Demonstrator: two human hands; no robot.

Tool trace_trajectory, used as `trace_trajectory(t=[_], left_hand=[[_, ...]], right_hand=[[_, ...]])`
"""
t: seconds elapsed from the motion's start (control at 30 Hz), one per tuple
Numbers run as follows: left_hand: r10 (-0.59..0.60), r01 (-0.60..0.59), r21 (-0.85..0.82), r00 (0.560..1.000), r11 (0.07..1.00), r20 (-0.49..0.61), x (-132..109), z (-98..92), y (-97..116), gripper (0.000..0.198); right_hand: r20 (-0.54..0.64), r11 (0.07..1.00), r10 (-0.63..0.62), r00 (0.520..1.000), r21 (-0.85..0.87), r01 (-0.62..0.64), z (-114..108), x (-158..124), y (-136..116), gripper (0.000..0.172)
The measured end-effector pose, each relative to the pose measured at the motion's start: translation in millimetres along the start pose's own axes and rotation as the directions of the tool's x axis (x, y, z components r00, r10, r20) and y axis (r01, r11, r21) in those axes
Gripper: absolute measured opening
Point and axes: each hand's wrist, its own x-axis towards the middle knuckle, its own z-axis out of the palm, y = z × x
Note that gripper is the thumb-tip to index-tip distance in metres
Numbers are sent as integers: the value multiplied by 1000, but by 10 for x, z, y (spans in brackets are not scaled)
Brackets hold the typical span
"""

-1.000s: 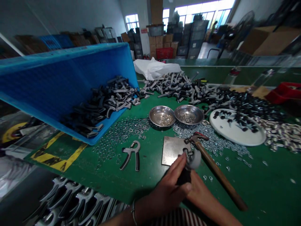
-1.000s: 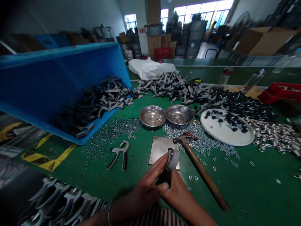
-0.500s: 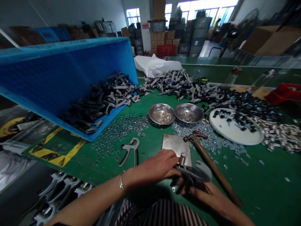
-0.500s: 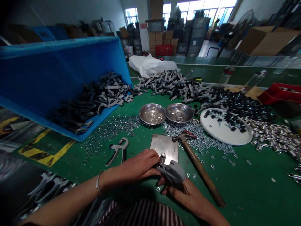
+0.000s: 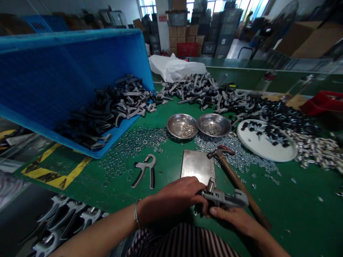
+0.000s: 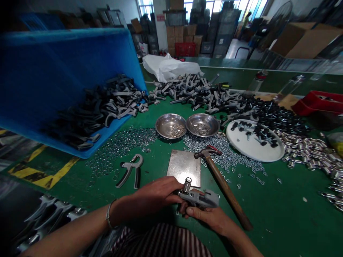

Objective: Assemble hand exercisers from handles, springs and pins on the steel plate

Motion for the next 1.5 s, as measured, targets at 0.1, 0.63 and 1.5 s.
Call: trace_trajectory(t=[0.1,0.63,1.5], left_hand=[[1,-1,4,1000,1000,-21,-6,43,33,36],[-445,199,-623,855,757,-266,64,428,31,88],[-790,-28,-977,583,213,-189,-572,286,-434,37]], right_hand=[[-92,999,-17,996,41,21,14,-26,72,25],[-589,887,-322,741,-461,18,379,305,155,42],[-348,863,-127,929,-501,-69,-318,377,-4,29]])
